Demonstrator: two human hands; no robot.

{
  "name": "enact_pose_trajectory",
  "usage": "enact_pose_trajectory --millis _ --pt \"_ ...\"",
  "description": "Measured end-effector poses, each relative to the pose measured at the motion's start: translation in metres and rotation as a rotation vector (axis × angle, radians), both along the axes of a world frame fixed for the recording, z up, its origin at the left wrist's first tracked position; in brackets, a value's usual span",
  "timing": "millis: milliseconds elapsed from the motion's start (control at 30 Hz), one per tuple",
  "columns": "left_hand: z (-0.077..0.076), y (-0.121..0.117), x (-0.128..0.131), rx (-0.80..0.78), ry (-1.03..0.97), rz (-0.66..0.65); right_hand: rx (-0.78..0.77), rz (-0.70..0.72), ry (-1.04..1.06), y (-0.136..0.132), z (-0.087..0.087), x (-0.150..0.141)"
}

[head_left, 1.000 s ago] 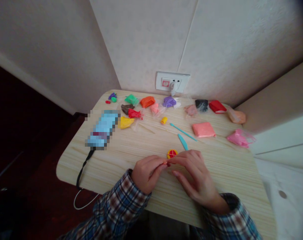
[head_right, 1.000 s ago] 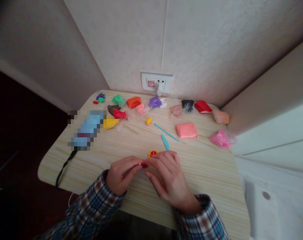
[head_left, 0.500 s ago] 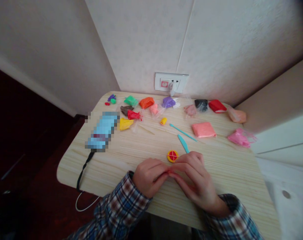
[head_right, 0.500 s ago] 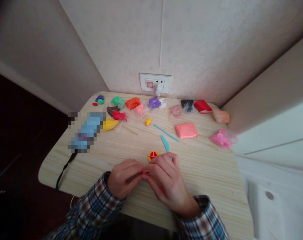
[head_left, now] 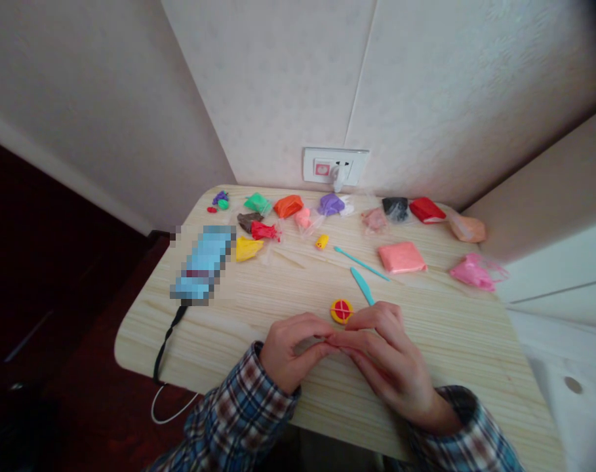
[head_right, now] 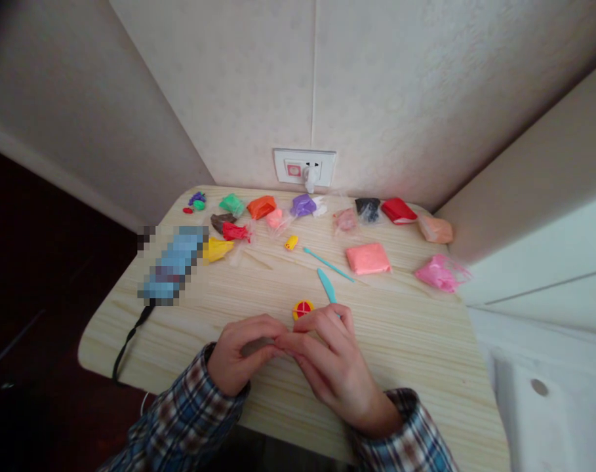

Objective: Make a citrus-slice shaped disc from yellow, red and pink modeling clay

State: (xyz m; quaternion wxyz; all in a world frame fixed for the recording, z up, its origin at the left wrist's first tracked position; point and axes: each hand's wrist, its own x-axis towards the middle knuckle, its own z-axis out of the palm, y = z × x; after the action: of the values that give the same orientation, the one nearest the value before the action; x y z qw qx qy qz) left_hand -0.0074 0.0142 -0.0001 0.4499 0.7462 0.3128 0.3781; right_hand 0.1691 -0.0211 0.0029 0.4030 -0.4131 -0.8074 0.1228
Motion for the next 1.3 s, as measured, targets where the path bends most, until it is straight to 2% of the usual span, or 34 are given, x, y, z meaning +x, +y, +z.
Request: enact_pose_trajectory --millis 133,333,700,1067,1167,1300 --pt "-0.003 0.0 0.0 -0.131 -0.074 0.056 -0.019 0.003 0.011 -0.001 0.002 0.0" --pt "-0.004 0.001 0.001 -0.279 -0.188 0.164 -0.013 -0.115 0.072 -0.002 0.004 0.002" --pt "0.001 0.004 -0.004 -0.371 -0.138 0.119 -0.019 -0.138 -0.009 0.001 -0.004 0.004" --pt "-0.011 0.004 -0.002 -0.504 -0.316 0.162 -0.028 -0.169 -0.026 0.002 -0.008 0.006" --pt "-0.008 0.004 -0.003 -0.481 -0.265 0.156 -0.034 -0.182 -0.02 0.002 -0.009 0.005" --pt "-0.005 0.004 -0.004 -0.347 -0.187 0.112 -0.046 -0.192 -0.013 0.003 -0.011 0.006"
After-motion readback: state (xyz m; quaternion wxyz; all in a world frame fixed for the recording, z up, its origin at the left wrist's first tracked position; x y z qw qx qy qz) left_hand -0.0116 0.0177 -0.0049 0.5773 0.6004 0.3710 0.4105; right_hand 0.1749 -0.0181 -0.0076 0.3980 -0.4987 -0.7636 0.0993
